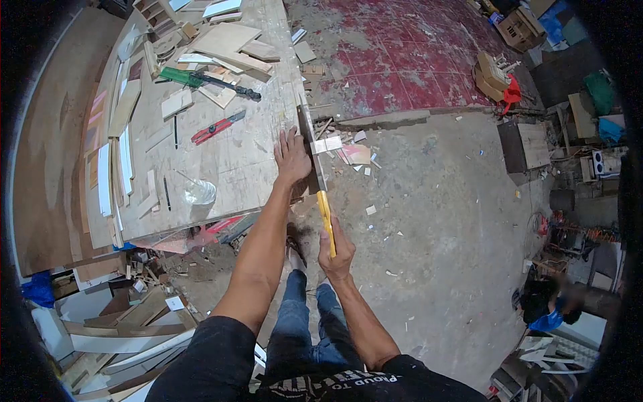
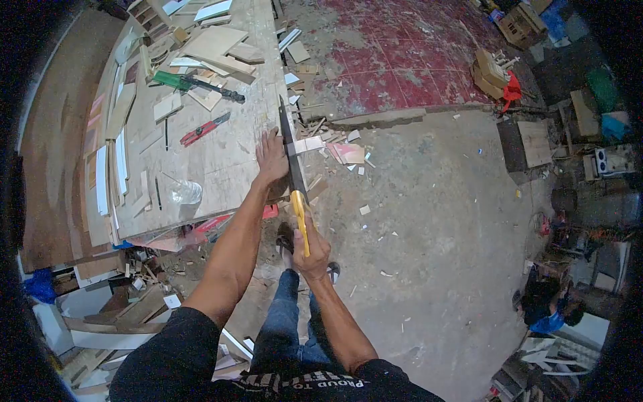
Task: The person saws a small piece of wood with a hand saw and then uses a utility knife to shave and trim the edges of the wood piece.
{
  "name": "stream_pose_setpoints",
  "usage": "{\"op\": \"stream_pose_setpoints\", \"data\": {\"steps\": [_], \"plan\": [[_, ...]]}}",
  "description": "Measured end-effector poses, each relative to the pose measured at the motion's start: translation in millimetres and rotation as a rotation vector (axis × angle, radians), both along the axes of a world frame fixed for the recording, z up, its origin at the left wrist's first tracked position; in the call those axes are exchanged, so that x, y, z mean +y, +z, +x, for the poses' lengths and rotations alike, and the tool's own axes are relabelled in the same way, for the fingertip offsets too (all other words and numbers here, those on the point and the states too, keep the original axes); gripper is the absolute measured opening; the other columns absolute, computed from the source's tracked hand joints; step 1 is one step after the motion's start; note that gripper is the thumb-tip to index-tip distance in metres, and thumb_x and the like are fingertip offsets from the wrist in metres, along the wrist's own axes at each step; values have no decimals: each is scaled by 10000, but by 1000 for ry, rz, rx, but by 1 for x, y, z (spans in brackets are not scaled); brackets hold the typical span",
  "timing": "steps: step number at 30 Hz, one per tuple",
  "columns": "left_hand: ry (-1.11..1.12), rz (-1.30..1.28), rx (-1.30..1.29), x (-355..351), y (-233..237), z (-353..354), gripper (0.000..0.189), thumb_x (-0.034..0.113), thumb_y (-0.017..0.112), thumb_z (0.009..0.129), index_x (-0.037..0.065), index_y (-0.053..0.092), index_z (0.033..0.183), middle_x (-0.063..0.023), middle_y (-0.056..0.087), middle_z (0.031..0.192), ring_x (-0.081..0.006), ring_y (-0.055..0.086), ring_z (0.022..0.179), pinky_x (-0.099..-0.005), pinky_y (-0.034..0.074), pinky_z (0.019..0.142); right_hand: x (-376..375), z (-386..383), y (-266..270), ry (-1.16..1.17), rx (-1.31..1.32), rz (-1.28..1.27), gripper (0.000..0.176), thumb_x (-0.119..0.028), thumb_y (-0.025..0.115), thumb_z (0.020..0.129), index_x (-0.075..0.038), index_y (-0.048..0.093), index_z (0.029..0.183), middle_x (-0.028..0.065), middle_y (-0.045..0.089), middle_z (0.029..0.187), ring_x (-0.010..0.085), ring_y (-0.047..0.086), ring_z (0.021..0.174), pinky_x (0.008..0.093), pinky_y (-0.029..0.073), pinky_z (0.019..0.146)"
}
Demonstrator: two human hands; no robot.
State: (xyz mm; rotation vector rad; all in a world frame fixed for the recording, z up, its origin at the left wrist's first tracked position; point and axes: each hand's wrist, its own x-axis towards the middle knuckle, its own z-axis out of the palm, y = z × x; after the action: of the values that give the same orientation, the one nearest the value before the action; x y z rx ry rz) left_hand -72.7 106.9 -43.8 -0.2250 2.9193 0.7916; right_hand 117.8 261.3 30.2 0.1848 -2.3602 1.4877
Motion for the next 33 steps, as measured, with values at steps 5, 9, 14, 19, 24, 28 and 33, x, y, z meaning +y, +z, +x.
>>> {"op": "stream_pose_setpoints", "data": {"steps": [5, 9, 14, 19, 24, 28, 33], "plan": [[4, 3, -16, 2, 7, 0, 500, 186, 502, 877, 76, 404, 1354, -125, 186, 1584, -389, 25, 1493, -631, 77, 1149, 8, 0, -3, -18, -49, -42, 402, -71, 596, 912, 101, 554, 1273, 279, 683, 1019, 336, 716, 744, 357, 545, 619], [-12, -104, 150, -6, -27, 1, 452, 147, 497, 849, 55, 450, 1289, -134, 206, 1576, -385, 49, 1491, -626, 91, 1152, 7, 3, 3, 7, 16, 17, 396, -78, 594, 916, 84, 562, 1276, 275, 685, 988, 305, 714, 719, 345, 535, 603], [35, 0, 0, 4, 6, -1, 425, 214, 538, 858, 115, 458, 1264, -114, 217, 1574, -378, 61, 1490, -620, 90, 1158, 12, 1, 1, -25, -101, -88, 381, -95, 591, 928, 77, 576, 1268, 262, 690, 984, 263, 712, 732, 334, 530, 621], [51, -2, 52, 4, 0, 0, 406, 224, 540, 864, 126, 458, 1249, -110, 232, 1568, -382, 72, 1486, -625, 92, 1153, 15, 2, 0, -11, -141, -103, 376, -116, 589, 942, 85, 582, 1260, 254, 698, 979, 248, 709, 754, 322, 526, 654], [45, -2, 53, 4, 2, 1, 389, 239, 542, 870, 120, 473, 1233, -114, 251, 1558, -387, 93, 1482, -630, 105, 1147, 17, 3, 2, -26, -194, -131, 386, -127, 571, 951, 87, 573, 1273, 270, 693, 997, 253, 711, 791, 328, 529, 677], [38, -5, 61, 3, 4, 0, 352, 261, 554, 888, 121, 494, 1206, -120, 254, 1551, -403, 98, 1476, -632, 107, 1137, 15, 8, 3, -57, -38, -84, 393, -129, 550, 957, 95, 565, 1279, 299, 676, 1064, 283, 712, 904, 337, 536, 748], [57, -1, 98, 6, 8, 4, 389, 245, 544, 872, 112, 514, 1237, -126, 279, 1542, -390, 120, 1475, -617, 121, 1149, 16, 9, 7, -33, -160, -116, 386, -104, 554, 942, 95, 568, 1272, 298, 672, 1070, 318, 711, 885, 349, 541, 737]]}}
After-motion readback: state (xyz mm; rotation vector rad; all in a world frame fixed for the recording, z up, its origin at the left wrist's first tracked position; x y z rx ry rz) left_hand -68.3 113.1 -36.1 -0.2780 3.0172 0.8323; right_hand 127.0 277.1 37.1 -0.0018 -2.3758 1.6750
